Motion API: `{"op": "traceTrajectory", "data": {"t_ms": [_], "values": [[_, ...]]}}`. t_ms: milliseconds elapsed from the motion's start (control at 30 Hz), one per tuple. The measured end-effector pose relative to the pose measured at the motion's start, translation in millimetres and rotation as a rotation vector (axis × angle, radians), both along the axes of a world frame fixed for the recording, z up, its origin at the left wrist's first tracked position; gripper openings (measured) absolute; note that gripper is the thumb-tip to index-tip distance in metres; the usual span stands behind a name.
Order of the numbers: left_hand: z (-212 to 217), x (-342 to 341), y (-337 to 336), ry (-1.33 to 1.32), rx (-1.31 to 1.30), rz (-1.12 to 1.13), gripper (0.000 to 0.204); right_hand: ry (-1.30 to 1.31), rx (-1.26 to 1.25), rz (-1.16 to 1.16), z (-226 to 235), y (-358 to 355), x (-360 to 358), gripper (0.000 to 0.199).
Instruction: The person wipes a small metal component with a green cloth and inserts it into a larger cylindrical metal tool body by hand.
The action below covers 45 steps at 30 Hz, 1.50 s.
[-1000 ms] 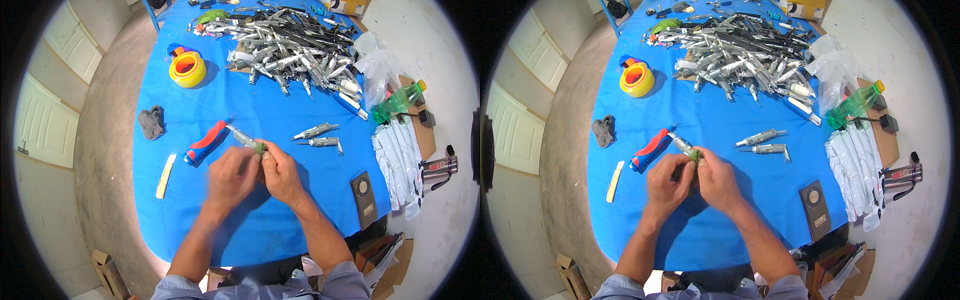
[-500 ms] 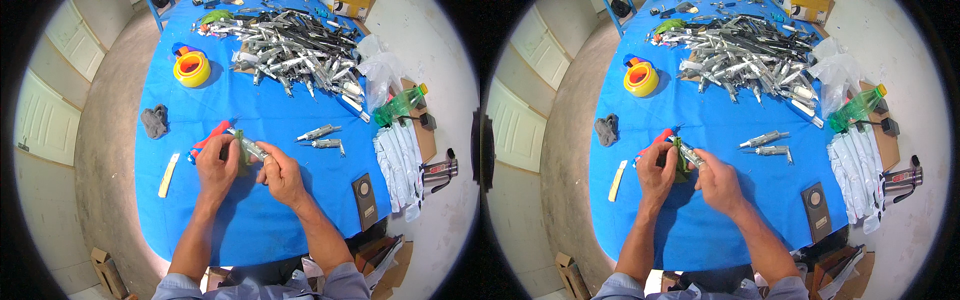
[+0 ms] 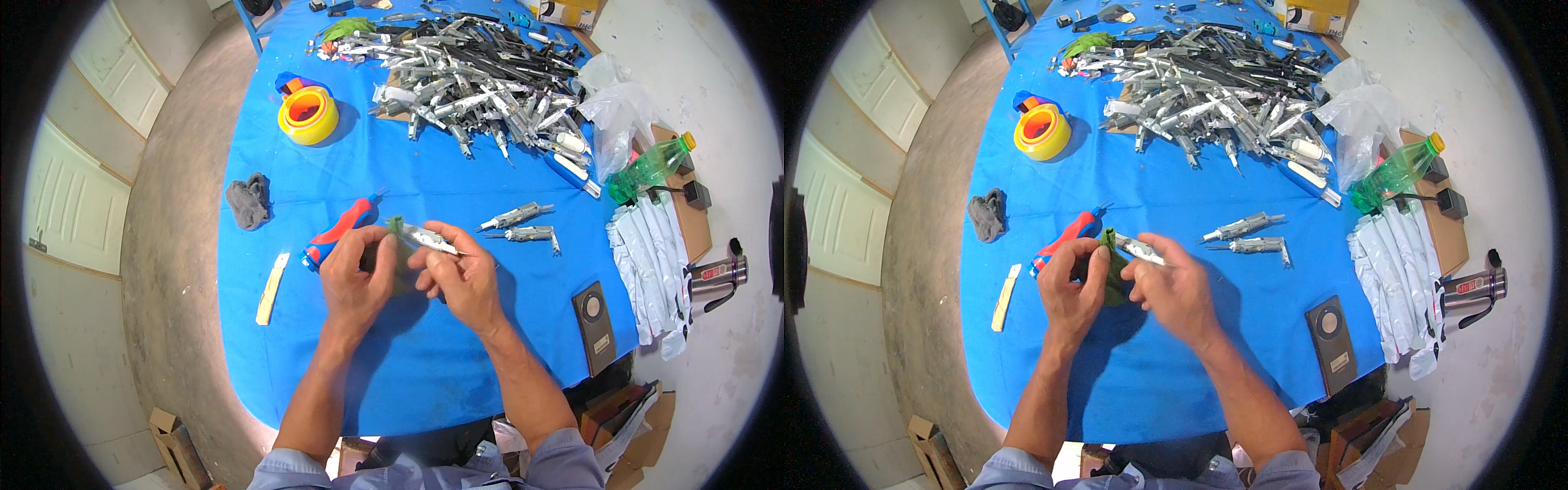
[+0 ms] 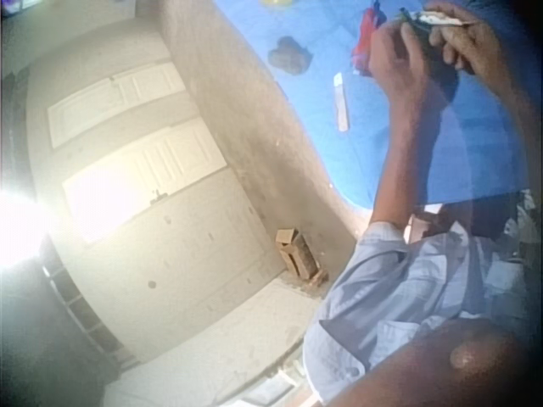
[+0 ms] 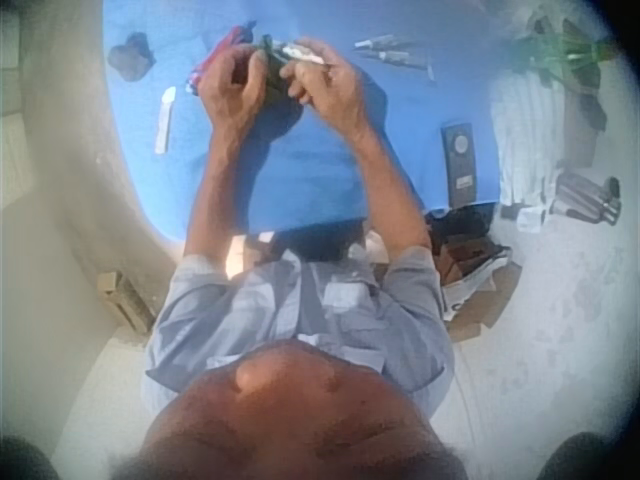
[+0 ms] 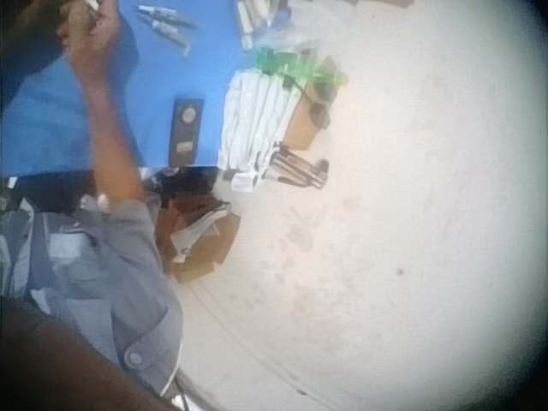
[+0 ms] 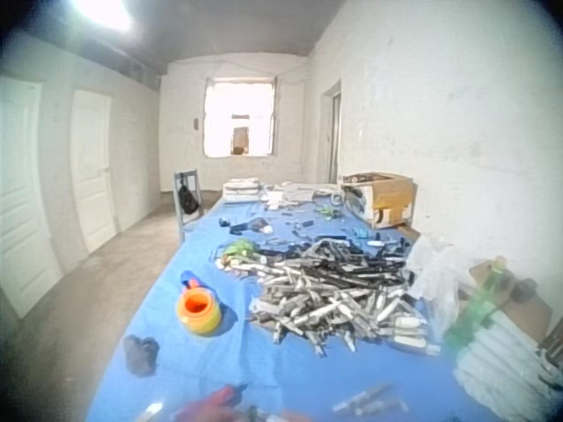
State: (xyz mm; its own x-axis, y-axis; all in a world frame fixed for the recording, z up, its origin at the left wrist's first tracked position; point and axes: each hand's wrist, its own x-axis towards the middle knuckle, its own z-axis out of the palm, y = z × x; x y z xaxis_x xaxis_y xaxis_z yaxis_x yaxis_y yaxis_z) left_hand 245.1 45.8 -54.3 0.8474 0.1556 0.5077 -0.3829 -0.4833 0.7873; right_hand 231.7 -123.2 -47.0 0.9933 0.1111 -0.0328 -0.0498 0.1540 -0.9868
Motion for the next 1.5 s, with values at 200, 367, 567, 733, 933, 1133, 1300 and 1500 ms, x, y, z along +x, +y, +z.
{"op": "traceTrajectory", "data": {"t_ms": [200, 367, 567, 733, 933, 1133, 1300, 1500], "values": [[-0.9, -1.9, 1.4, 0.036, -0.065, 0.006, 0.006, -0.054, -0.082, -0.037, -2.3, 0.3, -2.4, 0.036], [-2.1, -0.4, 3.5, 0.029, -0.075, 0.011, 0.007, -0.362, -0.212, -0.23, 1.1, -6.0, 0.0, 0.024], [-1.6, -2.8, -1.2, 0.094, -0.111, -0.014, 0.006, -0.172, 0.157, -0.225, 2.8, -4.9, 1.2, 0.027], [5.6, -6.7, -4.4, 0.143, -0.1, -0.063, 0.007, 0.103, 0.264, -0.067, -9.1, -4.0, 3.2, 0.039], [3.0, -11.4, -14.3, 0.097, -0.092, -0.138, 0.007, 0.145, 0.11, -0.099, -6.1, 2.3, 1.5, 0.033], [4.8, -12.0, -15.6, 0.07, -0.053, -0.155, 0.006, 0.113, 0.051, -0.095, -7.8, 1.0, 1.3, 0.034], [8.3, -13.6, -17.9, 0.054, -0.049, -0.218, 0.007, 0.035, -0.015, -0.138, -21.3, -2.4, 4.3, 0.032], [10.1, -14.7, -15.8, 0.069, -0.051, -0.275, 0.007, -0.187, -0.221, -0.042, -7.7, -5.7, 0.8, 0.029]]}}
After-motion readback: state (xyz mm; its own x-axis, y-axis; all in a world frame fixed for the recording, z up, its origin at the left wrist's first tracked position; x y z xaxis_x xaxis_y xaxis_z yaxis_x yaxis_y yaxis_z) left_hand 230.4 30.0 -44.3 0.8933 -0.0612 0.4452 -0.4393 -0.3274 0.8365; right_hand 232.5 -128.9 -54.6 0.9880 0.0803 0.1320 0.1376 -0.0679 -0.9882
